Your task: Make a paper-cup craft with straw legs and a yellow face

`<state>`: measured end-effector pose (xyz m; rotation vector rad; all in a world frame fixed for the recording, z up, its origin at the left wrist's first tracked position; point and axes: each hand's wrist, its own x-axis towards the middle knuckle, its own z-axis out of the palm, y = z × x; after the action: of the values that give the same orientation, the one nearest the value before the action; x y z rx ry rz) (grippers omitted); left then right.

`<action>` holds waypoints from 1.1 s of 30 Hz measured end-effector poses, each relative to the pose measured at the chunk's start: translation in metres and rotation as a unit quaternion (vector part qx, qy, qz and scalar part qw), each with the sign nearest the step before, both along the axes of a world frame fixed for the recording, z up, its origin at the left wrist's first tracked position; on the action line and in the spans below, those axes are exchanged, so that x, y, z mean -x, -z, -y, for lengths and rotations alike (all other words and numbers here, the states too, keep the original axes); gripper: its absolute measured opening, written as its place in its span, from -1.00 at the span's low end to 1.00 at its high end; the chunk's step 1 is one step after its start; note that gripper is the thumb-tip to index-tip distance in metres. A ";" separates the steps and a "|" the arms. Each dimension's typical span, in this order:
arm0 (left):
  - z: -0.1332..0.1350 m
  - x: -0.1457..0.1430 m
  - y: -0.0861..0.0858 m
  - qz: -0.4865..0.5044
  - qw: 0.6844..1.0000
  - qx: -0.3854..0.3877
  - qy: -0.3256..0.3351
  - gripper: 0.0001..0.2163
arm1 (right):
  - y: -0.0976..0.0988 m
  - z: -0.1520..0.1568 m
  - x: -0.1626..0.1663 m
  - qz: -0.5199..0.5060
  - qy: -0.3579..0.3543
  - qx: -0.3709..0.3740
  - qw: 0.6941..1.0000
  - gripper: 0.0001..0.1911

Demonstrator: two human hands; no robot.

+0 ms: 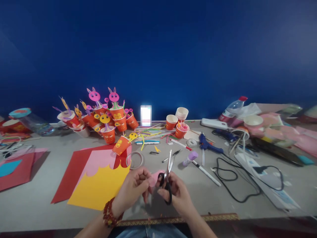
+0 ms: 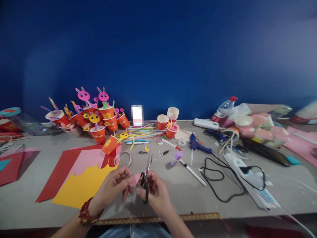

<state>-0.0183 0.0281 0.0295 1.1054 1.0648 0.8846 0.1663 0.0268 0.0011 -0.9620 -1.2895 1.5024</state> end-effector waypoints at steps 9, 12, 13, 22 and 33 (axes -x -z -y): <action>0.003 -0.002 0.004 -0.040 0.998 -0.013 0.037 -0.73 | -0.008 -0.008 0.018 0.013 0.045 0.046 0.998 -0.66; 0.007 -0.007 0.012 -0.067 0.992 -0.107 -0.026 -0.80 | -0.006 -0.006 0.021 -0.026 0.103 0.039 0.994 -0.66; 0.010 -0.010 0.015 -0.071 0.986 -0.144 -0.051 -0.83 | -0.005 -0.005 0.023 -0.042 0.120 0.040 0.991 -0.66; 0.019 -0.032 0.025 0.060 0.978 -0.117 -0.162 -0.80 | -0.002 0.001 0.030 -0.069 0.175 0.036 0.981 -0.63; 0.014 -0.031 0.022 0.050 0.976 -0.117 -0.178 -0.78 | -0.002 0.002 0.033 -0.019 0.157 0.048 0.986 -0.61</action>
<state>0.0132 0.0144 0.0072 1.0639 1.1132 1.3660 0.1334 0.0248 0.0034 -1.1354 -0.9913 1.3388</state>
